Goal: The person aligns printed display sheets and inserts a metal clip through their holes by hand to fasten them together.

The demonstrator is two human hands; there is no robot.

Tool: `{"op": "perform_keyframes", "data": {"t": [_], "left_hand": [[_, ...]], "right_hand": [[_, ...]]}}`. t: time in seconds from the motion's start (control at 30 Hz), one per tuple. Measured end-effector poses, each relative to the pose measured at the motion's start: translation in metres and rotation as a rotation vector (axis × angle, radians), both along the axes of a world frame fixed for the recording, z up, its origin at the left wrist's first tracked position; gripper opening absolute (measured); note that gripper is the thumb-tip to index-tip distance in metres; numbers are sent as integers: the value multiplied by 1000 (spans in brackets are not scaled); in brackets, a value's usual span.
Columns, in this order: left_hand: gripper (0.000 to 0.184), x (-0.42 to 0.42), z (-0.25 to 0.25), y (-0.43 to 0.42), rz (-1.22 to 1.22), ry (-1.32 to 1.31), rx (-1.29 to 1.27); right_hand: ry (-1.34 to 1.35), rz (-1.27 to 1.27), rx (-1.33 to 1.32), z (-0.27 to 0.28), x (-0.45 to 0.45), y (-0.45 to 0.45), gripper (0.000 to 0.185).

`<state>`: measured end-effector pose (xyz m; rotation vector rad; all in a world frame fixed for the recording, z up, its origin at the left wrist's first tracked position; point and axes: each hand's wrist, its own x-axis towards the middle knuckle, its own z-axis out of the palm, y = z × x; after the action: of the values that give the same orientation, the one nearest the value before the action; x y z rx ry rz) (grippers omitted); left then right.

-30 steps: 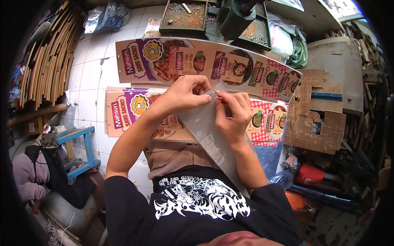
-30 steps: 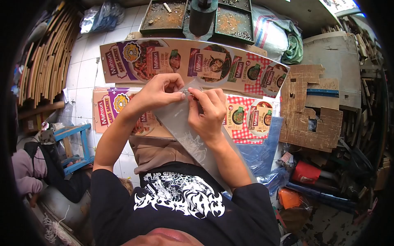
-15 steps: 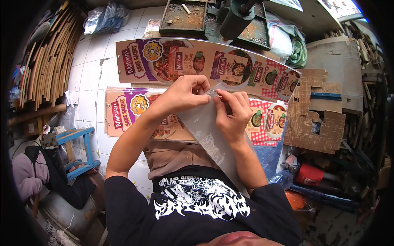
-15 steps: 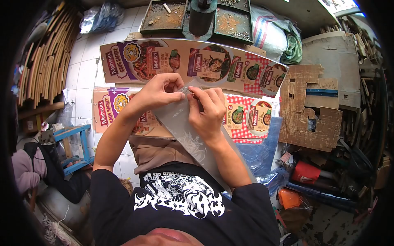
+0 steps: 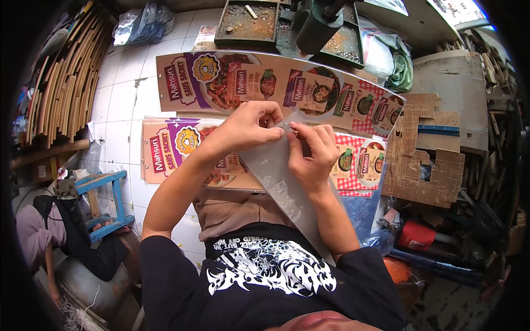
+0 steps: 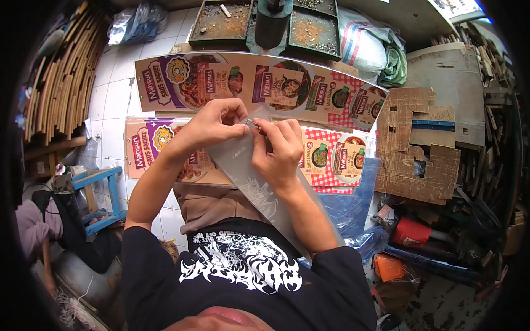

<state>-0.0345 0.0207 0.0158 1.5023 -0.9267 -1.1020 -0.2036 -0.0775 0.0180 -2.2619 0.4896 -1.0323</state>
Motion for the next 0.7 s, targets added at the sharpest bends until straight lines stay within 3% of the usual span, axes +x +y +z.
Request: {"op": "perform_keyframes", "data": {"t": [0.3, 0.47, 0.7], "left_hand": [[22, 1, 0, 0, -9, -30, 1], [22, 0, 3, 0, -20, -11, -2], [21, 2, 2, 1, -29, -4, 4]], "right_hand": [[3, -44, -71, -2, 2, 2, 28], [-41, -101, 21, -4, 5, -1, 25], [-42, -11, -8, 0, 3, 0, 23]]}}
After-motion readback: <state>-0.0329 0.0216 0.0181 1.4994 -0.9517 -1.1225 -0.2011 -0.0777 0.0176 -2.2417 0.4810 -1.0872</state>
